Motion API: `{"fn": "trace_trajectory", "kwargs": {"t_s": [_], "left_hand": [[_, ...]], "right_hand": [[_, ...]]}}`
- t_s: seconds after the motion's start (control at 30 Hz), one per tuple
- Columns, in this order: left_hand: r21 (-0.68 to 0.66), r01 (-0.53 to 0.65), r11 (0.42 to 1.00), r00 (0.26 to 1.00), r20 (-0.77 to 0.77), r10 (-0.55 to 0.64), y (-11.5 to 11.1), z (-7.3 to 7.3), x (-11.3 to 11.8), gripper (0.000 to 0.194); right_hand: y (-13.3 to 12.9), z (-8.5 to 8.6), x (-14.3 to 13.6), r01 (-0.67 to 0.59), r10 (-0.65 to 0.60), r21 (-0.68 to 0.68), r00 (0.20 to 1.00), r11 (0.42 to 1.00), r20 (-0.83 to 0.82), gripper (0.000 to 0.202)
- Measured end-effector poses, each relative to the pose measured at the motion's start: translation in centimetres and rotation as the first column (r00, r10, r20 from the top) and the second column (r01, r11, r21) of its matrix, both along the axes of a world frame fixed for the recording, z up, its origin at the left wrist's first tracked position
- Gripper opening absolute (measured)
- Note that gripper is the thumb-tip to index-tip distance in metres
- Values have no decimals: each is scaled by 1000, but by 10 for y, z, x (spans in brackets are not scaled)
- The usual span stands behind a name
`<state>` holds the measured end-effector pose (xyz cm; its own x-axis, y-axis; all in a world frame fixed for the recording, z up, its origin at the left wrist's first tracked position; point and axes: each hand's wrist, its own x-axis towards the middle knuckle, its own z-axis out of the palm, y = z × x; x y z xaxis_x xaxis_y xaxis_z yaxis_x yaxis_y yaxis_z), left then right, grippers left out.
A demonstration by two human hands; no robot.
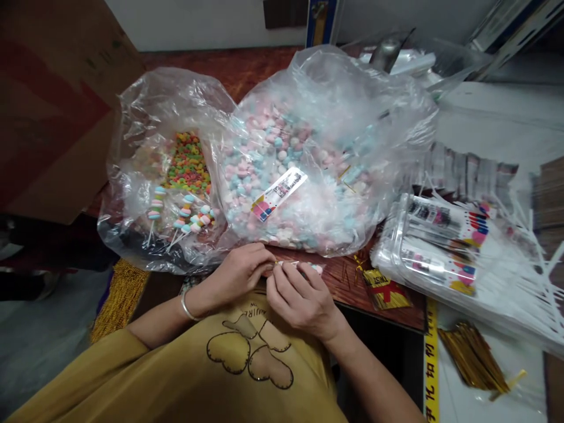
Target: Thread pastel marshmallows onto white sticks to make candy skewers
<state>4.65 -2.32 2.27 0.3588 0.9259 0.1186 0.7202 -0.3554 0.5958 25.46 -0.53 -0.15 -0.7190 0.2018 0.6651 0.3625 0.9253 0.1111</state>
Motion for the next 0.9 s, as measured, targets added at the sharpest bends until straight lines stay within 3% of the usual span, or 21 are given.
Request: {"fn": "trace_trajectory", "kwargs": {"t_s": [0.1, 0.27, 0.37, 0.43, 0.5, 0.53, 0.6, 0.67, 0.77, 0.9], "left_hand": [[-35, -95, 995, 984, 148, 99, 0, -3, 4, 11], [-21, -153, 988, 954, 258, 153, 1, -3, 8, 16], [-103, -224, 969, 892, 378, 247, 5, -4, 11, 19], [-278, -229, 933, 789, 509, 345, 7, -6, 13, 13], [-524, -141, 840, 603, 627, 493, 10, -9, 17, 8], [-626, -65, 777, 495, 656, 570, 11, -10, 18, 17], [-734, 72, 675, 308, 660, 685, 12, -12, 22, 36], [-757, 150, 636, 192, 653, 732, 14, -12, 26, 45], [-747, 198, 635, 101, 660, 744, 18, -13, 29, 46], [-725, 166, 668, 48, 683, 729, 22, -16, 28, 41]], "right_hand": [[-3, -8, -5, 59, -60, -15, 995, 998, -82, 19], [-3, -14, -8, 121, -122, -18, 979, 993, -164, 15], [-3, -20, -6, 165, -162, -5, 968, 986, -194, 17], [-3, -26, -5, 199, -195, -4, 957, 980, -214, 22], [-2, -32, -7, 239, -238, -30, 934, 971, -266, 27], [-1, -35, -9, 262, -267, -59, 914, 963, -305, 30], [0, -40, -15, 283, -318, -146, 867, 948, -383, 33], [2, -41, -22, 260, -368, -286, 815, 922, -447, 33], [3, -37, -30, 110, -438, -553, 742, 826, -507, 21], [3, -31, -35, -187, -506, -813, 699, 552, -505, 18]]}}
